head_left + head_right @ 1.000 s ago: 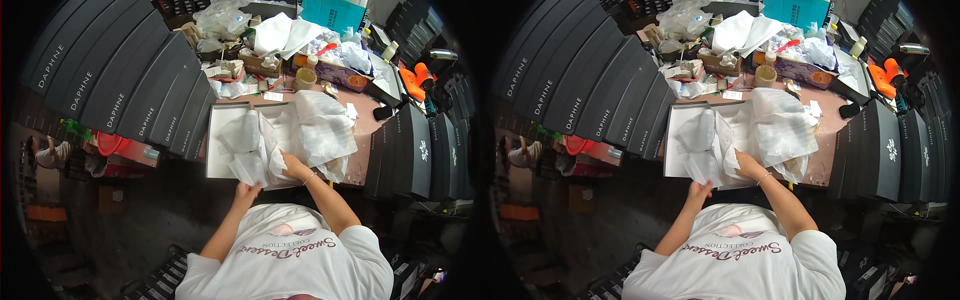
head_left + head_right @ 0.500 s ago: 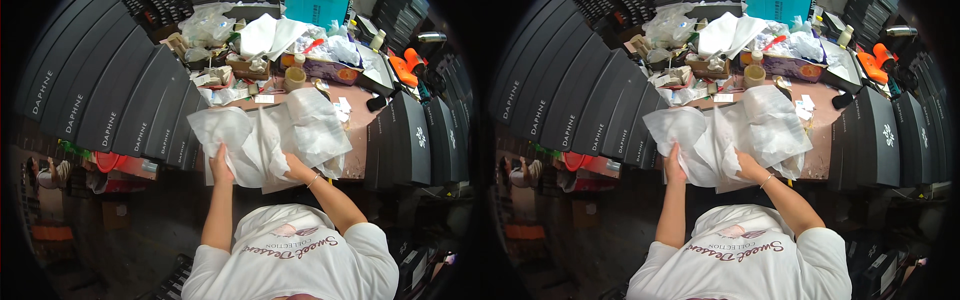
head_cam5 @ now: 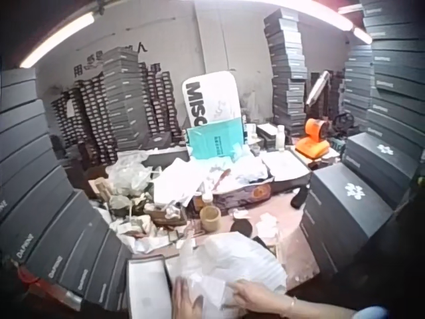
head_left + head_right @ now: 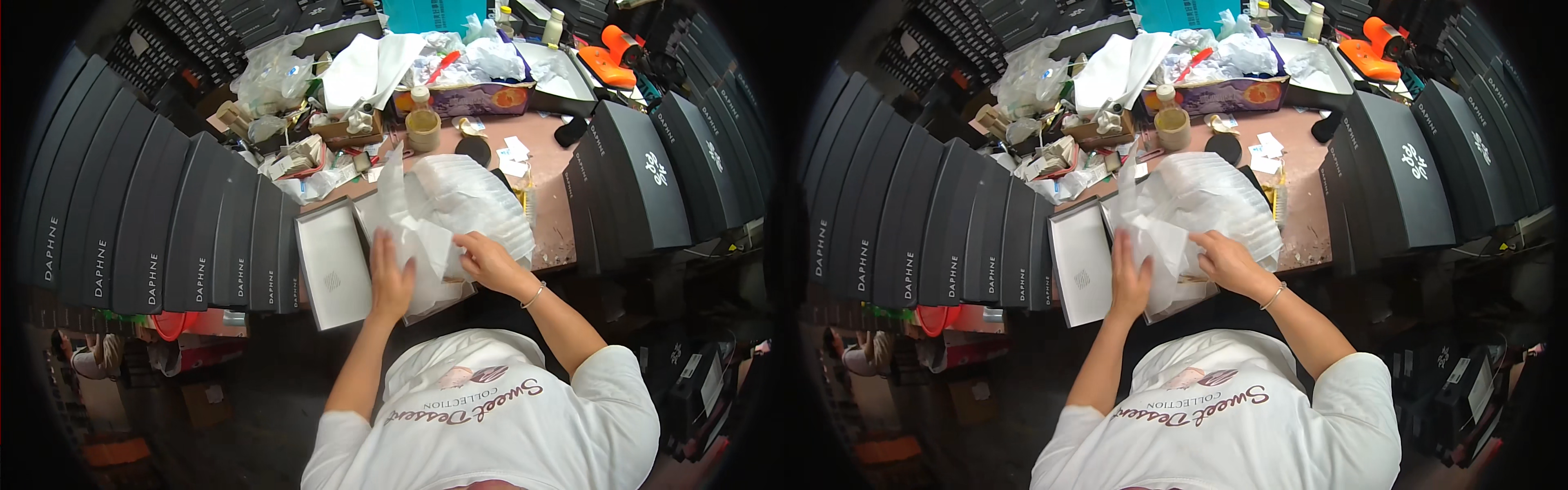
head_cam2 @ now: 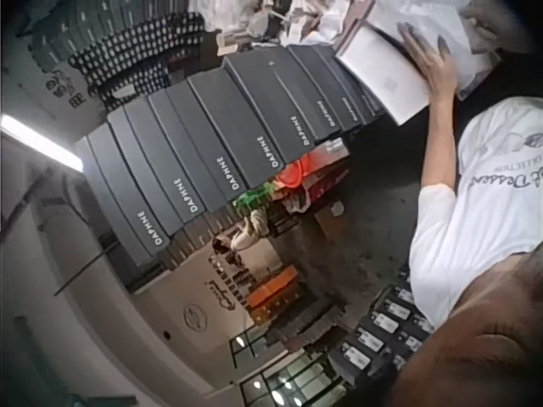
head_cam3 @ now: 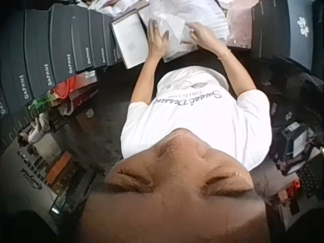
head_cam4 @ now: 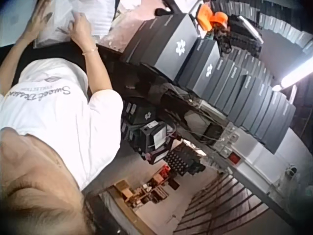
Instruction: The recorder is packing high-heeled shoes into boxes, including wrapping them in tissue paper and checking their quality.
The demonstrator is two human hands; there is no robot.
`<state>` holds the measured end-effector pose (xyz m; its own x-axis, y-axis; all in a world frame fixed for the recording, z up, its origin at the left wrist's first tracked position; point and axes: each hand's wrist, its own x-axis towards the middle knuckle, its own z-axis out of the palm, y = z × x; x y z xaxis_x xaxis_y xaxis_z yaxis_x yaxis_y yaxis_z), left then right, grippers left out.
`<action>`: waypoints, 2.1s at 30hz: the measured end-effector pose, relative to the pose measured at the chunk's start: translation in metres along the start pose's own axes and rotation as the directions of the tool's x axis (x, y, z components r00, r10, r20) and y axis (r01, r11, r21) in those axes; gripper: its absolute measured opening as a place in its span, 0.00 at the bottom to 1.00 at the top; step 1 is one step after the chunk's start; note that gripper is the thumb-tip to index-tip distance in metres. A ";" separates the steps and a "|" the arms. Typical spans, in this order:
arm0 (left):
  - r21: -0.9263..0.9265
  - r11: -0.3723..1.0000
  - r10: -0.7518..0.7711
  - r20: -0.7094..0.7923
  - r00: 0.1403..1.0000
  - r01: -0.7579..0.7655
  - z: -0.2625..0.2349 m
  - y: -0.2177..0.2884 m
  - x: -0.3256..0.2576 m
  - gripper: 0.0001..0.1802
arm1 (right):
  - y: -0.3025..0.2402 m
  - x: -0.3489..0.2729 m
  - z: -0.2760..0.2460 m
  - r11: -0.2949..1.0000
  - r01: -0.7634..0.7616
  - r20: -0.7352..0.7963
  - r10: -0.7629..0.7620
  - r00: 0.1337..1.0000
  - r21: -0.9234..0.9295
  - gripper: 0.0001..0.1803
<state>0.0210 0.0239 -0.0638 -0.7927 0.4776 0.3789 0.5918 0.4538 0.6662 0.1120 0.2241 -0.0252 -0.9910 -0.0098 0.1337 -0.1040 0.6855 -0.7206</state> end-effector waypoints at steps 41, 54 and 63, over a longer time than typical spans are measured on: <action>0.366 0.760 0.002 0.826 0.564 -0.538 0.071 0.056 0.038 0.33 | 0.125 -0.003 0.006 0.977 -0.206 -0.492 0.158 0.856 -0.045 0.29; -0.849 0.047 -0.249 0.500 0.830 0.526 0.058 0.051 0.062 0.36 | 0.000 -0.046 -0.118 0.806 -0.010 -0.250 0.195 0.948 0.591 0.12; -0.977 -0.058 -0.521 0.206 0.828 0.207 0.001 -0.043 0.029 0.14 | -0.017 -0.053 -0.082 0.684 -0.106 0.037 0.115 0.993 0.722 0.09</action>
<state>-0.0274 0.0185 -0.0819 -0.9347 0.3144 -0.1657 -0.3411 -0.6625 0.6669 0.1734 0.2720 0.0356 -0.9988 0.0427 0.0248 -0.0272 -0.0560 -0.9981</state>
